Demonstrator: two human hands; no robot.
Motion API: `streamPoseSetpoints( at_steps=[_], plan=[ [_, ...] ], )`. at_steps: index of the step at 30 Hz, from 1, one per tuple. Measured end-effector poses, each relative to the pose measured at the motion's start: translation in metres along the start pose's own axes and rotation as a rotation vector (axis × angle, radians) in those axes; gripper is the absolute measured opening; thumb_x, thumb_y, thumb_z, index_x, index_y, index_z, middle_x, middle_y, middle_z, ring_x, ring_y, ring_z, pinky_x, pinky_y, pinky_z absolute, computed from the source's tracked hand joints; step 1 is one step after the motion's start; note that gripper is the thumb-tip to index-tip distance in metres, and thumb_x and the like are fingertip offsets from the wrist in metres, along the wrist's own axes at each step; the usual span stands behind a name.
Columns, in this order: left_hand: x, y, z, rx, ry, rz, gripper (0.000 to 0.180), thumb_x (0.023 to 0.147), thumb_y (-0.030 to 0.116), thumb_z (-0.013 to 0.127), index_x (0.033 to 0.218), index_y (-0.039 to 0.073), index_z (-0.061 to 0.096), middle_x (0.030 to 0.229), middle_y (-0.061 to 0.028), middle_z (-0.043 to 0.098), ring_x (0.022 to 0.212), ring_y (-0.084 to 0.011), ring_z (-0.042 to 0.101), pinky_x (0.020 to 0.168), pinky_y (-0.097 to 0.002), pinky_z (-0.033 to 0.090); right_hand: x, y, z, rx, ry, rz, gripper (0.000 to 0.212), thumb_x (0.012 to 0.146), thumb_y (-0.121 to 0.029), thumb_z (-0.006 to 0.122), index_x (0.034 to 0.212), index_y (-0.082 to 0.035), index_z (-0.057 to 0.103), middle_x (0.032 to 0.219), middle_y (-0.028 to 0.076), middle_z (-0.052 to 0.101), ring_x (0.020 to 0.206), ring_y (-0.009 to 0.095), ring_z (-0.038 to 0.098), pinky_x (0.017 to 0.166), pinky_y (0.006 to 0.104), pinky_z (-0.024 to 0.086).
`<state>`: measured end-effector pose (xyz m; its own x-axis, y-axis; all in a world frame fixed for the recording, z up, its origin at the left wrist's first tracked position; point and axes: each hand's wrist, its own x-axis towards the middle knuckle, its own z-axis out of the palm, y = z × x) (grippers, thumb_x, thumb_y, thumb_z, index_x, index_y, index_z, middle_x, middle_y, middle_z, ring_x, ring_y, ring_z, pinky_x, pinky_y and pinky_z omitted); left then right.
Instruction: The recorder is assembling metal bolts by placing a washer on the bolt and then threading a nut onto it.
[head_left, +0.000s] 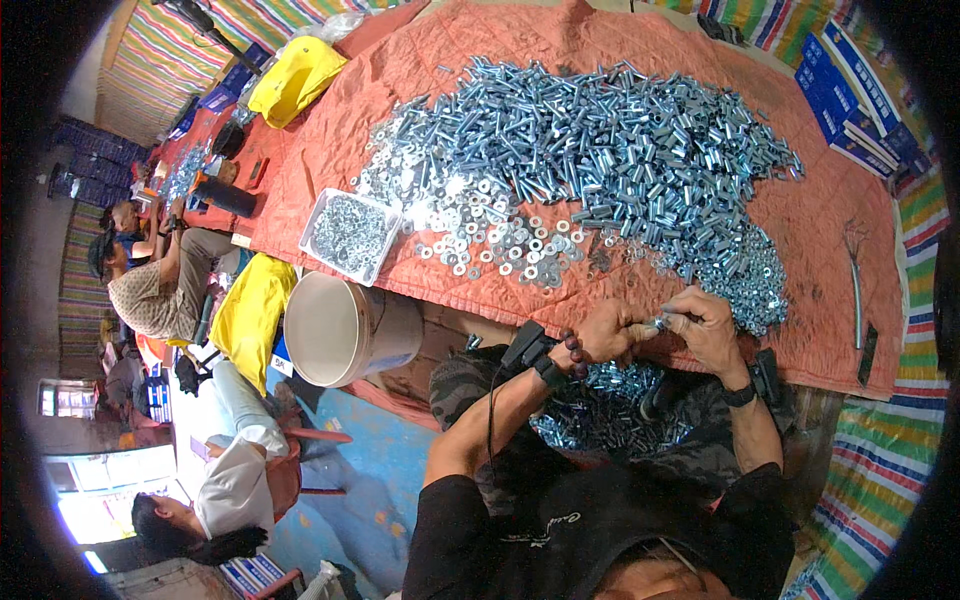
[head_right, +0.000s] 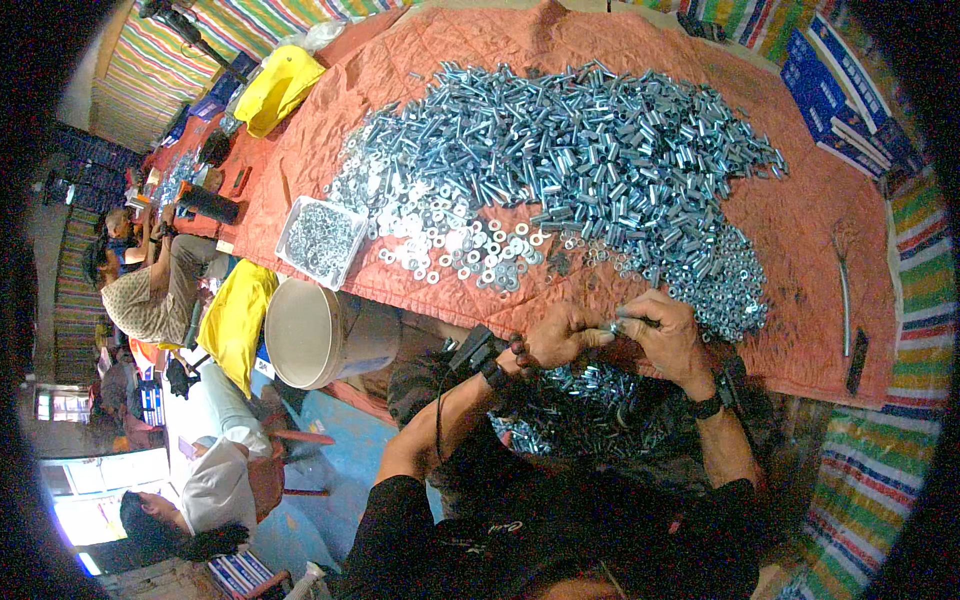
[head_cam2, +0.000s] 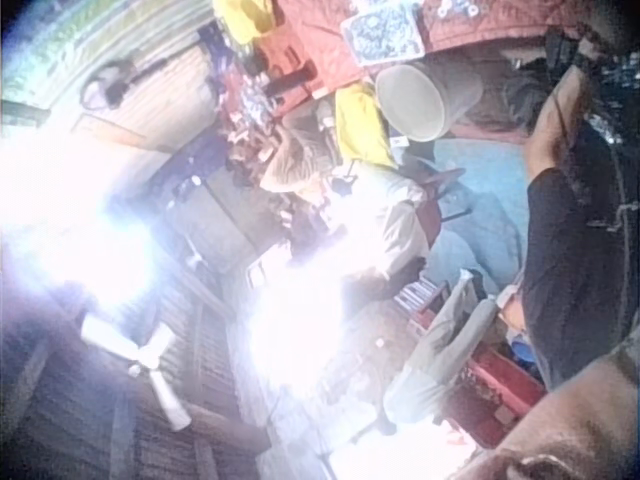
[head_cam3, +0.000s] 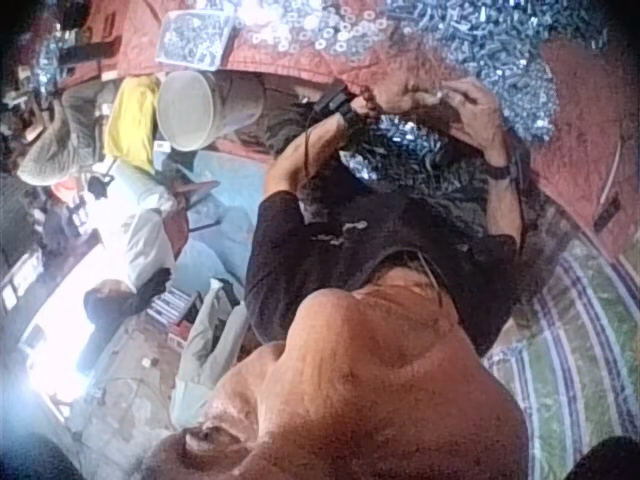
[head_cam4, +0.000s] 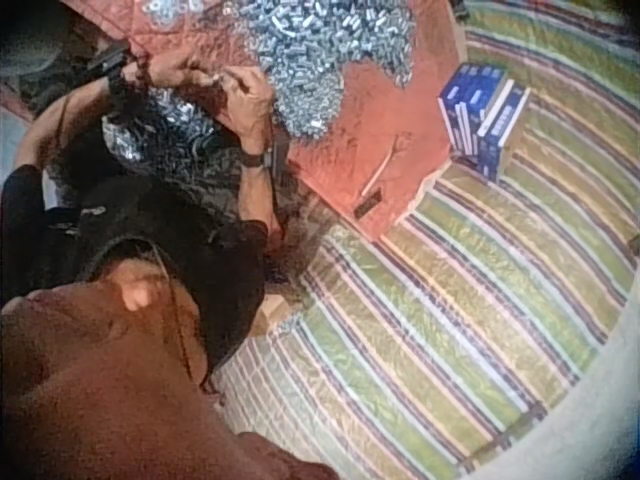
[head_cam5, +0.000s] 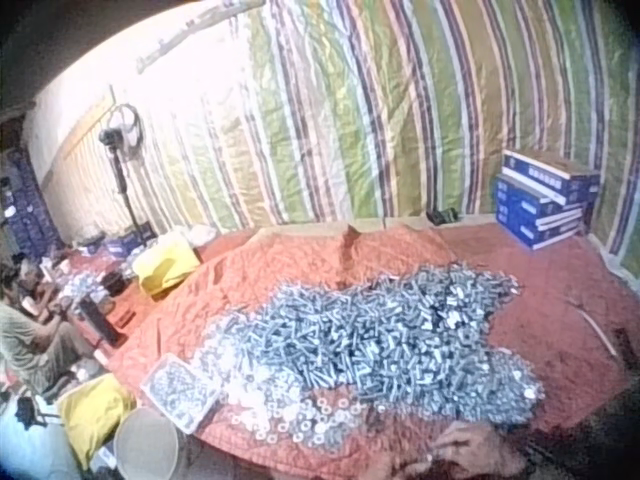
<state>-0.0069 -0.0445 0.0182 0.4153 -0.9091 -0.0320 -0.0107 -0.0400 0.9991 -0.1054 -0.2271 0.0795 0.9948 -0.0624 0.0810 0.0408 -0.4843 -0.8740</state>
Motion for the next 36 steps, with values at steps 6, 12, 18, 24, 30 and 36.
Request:
streamPoseSetpoints(
  at_steps=[6, 12, 18, 24, 30, 36],
  plan=[
    [-0.001, 0.028, -0.003, -0.396, -0.153, -0.334, 0.023, 0.092, 0.021, 0.059, 0.084, 0.0, 0.064, 0.062, -0.002, 0.058, 0.049, -0.0109, 0.055, 0.045, -0.0254, 0.044, -0.007, -0.004, -0.006, 0.189, 0.019, 0.044, 0.021, 0.078, -0.003, 0.063, 0.099, -0.001, 0.065, 0.093, 0.009, 0.065, 0.088, 0.018, 0.062, 0.079, 0.0297, 0.048],
    [-0.008, 0.037, -0.01, -0.444, -0.103, -0.392, 0.026, 0.093, 0.024, 0.058, 0.077, 0.003, 0.059, 0.062, -0.0022, 0.057, 0.048, -0.0105, 0.055, 0.043, -0.0238, 0.045, 0.006, -0.012, -0.008, 0.163, -0.056, -0.011, 0.023, 0.079, 0.0, 0.06, 0.101, 0.001, 0.065, 0.099, 0.009, 0.067, 0.093, 0.018, 0.063, 0.083, 0.0293, 0.049],
    [0.001, 0.029, -0.003, -0.006, 0.018, -0.253, 0.022, 0.091, 0.02, 0.06, 0.085, -0.001, 0.063, 0.064, -0.0061, 0.061, 0.052, -0.0139, 0.058, 0.048, -0.0268, 0.046, 0.003, 0.003, 0.0, 0.131, 0.025, 0.013, 0.02, 0.08, -0.001, 0.065, 0.1, 0.003, 0.065, 0.091, 0.008, 0.064, 0.084, 0.015, 0.062, 0.074, 0.0268, 0.049],
    [-0.001, 0.022, 0.006, 0.485, 0.304, 0.23, 0.012, 0.079, 0.006, 0.065, 0.091, 0.004, 0.064, 0.069, -0.0196, 0.061, 0.061, -0.0395, 0.06, 0.052, -0.0401, 0.045, 0.002, -0.002, 0.013, -0.206, 0.22, -0.106, 0.02, 0.081, -0.02, 0.07, 0.082, -0.002, 0.061, 0.077, 0.012, 0.06, 0.07, 0.028, 0.06, 0.06, 0.0364, 0.047],
    [-0.003, 0.025, 0.007, 0.554, 0.332, 0.206, 0.019, 0.076, 0.002, 0.064, 0.094, 0.004, 0.062, 0.075, -0.0182, 0.061, 0.066, -0.037, 0.062, 0.054, -0.0413, 0.046, -0.005, 0.014, 0.016, -0.355, 0.119, 0.02, 0.032, 0.083, -0.03, 0.069, 0.075, -0.003, 0.054, 0.068, 0.012, 0.057, 0.062, 0.029, 0.058, 0.055, 0.037, 0.045],
    [-0.006, 0.03, 0.002, 0.552, 0.356, 0.188, 0.019, 0.076, 0.001, 0.063, 0.095, 0.003, 0.062, 0.073, -0.0183, 0.061, 0.065, -0.0365, 0.061, 0.055, -0.0406, 0.046, 0.006, -0.005, 0.019, -0.101, 0.234, -0.063, 0.03, 0.083, -0.031, 0.069, 0.088, -0.002, 0.06, 0.066, 0.007, 0.055, 0.058, 0.017, 0.054, 0.053, 0.0301, 0.043]
  ],
)
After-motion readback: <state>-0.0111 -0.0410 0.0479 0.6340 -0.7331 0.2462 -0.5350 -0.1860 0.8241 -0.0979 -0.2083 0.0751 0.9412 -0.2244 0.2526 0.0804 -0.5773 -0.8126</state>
